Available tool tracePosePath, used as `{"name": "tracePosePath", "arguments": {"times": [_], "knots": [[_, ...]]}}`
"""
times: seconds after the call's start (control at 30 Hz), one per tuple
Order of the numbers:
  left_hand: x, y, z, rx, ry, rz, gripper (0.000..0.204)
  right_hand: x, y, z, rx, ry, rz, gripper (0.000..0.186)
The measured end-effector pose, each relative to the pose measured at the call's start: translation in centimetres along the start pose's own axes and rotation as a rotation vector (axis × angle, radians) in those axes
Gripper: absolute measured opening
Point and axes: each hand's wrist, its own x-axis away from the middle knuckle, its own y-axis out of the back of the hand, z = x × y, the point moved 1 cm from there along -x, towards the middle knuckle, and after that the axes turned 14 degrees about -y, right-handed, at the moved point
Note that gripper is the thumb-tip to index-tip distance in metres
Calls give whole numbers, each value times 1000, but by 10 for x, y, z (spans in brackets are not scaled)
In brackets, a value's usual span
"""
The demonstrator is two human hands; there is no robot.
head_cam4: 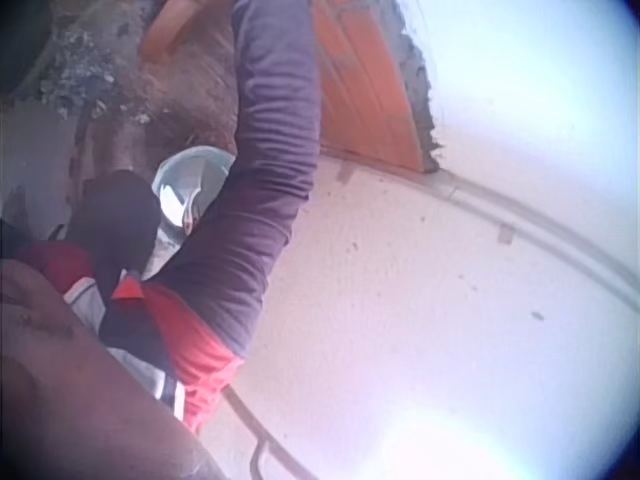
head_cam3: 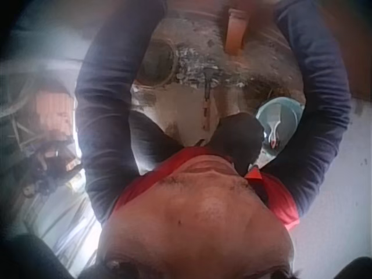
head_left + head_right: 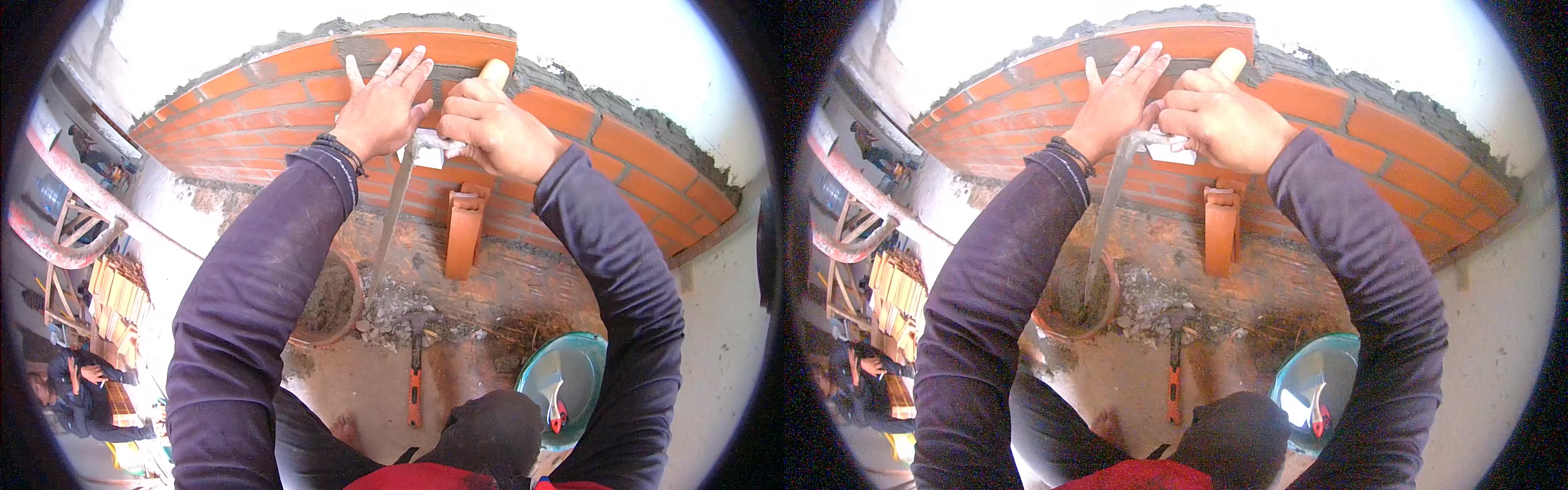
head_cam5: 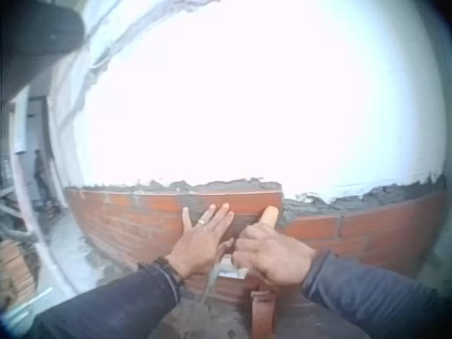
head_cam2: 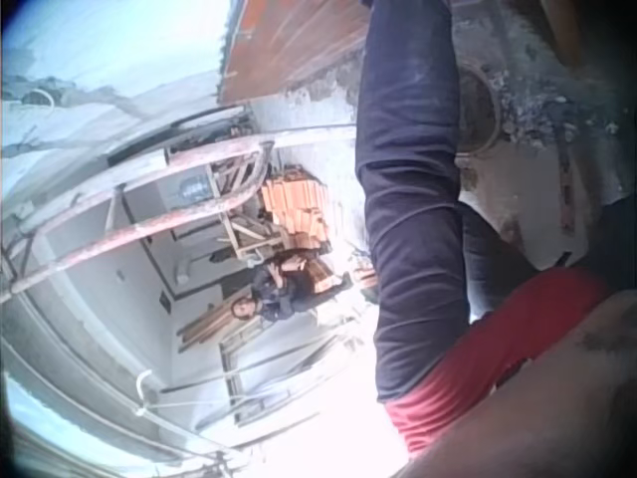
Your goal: The person applies mortar to a brick wall using a trowel and then applies mortar to individual bricks before placing them.
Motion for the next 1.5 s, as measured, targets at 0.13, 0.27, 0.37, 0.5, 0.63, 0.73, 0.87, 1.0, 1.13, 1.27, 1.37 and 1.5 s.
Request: {"name": "tracePosePath", "arguments": {"times": [0.13, 0.27, 0.37, 0.5, 0.63, 0.73, 0.87, 1.0, 1.13, 1.27, 1.37, 1.5], "knots": [[1, 3, 2, 11, -12, -56, 57, 26, 9, 23, 43, -107, 83, 17], [38, 17, 13, 4, -41, -201, 47, 89, -12, 56, -120, -354, 324, 24], [73, 58, 15, 243, 66, -273, 53, 144, -27, 75, -236, -700, 584, 31], [164, 142, 0, 350, 152, -298, 45, 142, -49, 120, -455, -775, 622, 25], [296, 188, -41, 696, 590, -31, 32, 138, -108, 173, -649, -776, 820, 29], [386, 206, -86, 988, 988, 5, 36, 129, -142, 200, -190, -599, 610, 31], [471, 233, -160, 1282, 1189, -141, 42, 149, -197, 207, -35, -634, 678, 33], [526, 260, -196, 1288, 1298, -227, 46, 277, -222, 107, 51, -386, 575, 34], [582, 291, -214, 987, 1692, -378, 29, 254, -142, 80, -155, -707, 792, 36], [711, 326, -273, -52, 2003, -118, 33, 150, -93, 128, -361, -638, 903, 34], [786, 362, -359, -393, 1970, 788, 63, 75, -106, 187, -470, -459, 872, 30], [790, 381, -386, 667, 2619, -78, 70, -19, -142, 292, -386, -170, 750, 33]]}}
